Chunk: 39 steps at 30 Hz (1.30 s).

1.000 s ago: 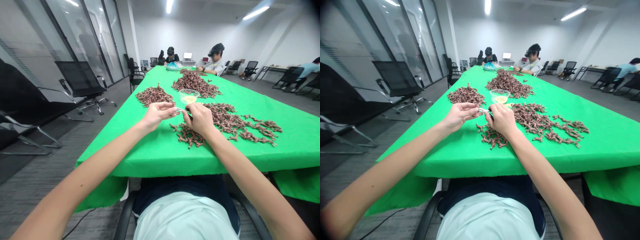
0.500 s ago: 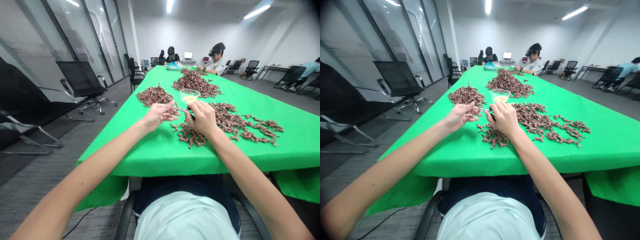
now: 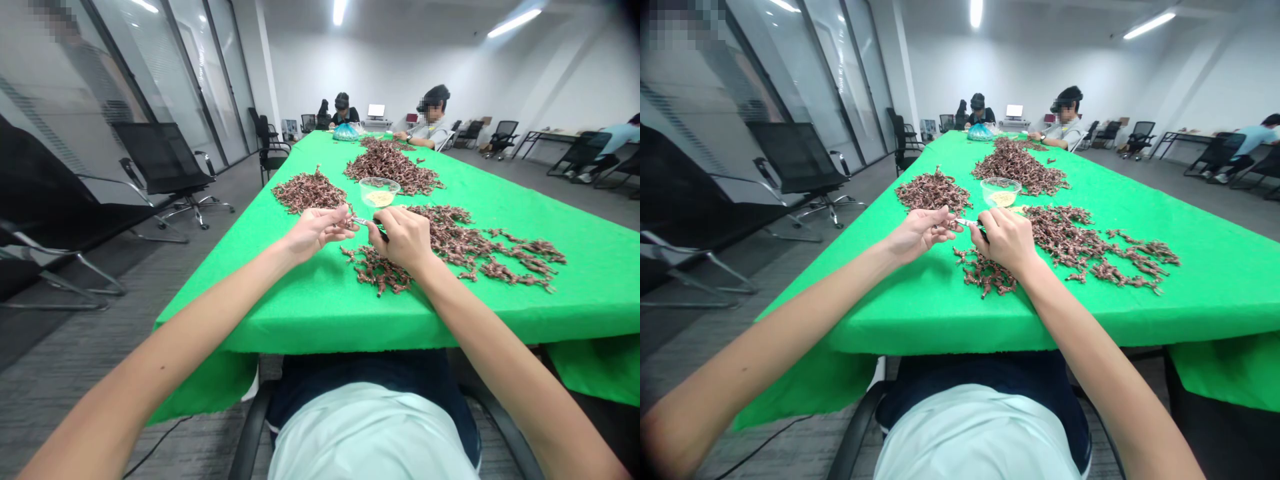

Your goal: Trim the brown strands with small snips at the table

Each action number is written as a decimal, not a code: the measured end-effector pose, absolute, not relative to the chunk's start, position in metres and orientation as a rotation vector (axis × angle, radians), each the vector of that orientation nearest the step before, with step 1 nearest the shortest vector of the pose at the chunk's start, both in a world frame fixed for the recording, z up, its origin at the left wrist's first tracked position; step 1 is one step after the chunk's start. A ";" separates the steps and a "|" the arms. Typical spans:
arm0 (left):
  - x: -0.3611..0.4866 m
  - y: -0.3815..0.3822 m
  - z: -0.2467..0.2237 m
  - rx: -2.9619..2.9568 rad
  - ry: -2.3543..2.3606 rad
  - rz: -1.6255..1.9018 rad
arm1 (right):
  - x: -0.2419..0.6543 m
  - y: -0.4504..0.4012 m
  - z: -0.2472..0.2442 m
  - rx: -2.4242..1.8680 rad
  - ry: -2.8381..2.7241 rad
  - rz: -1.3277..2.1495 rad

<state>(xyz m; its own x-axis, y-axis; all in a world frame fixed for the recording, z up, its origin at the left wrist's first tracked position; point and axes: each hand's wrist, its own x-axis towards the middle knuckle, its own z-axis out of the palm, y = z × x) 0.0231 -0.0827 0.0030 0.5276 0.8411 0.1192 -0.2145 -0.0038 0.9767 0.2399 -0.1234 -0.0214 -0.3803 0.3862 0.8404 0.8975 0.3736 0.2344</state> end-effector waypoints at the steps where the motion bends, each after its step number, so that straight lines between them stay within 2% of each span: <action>1: 0.023 -0.082 0.002 1.324 0.592 0.926 | 0.239 -0.124 -0.022 -1.126 -1.926 -0.926; 23: 0.036 -0.085 -0.009 1.412 0.492 1.241 | 0.213 -0.129 -0.026 -1.265 -1.739 -1.037; 29: 0.036 -0.084 -0.010 1.397 0.507 1.247 | 0.214 -0.129 -0.027 -1.268 -1.771 -0.897; 39: 0.036 -0.083 -0.010 1.383 0.471 1.228 | 0.216 -0.128 -0.027 -1.229 -1.748 -1.045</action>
<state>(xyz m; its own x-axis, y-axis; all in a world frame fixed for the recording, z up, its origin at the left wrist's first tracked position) 0.0360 -0.0828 -0.0104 0.3678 0.8453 0.3876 -0.3686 -0.2502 0.8953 0.2160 -0.1281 -0.0266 -0.2627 0.3503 0.8990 0.9578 0.2072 0.1991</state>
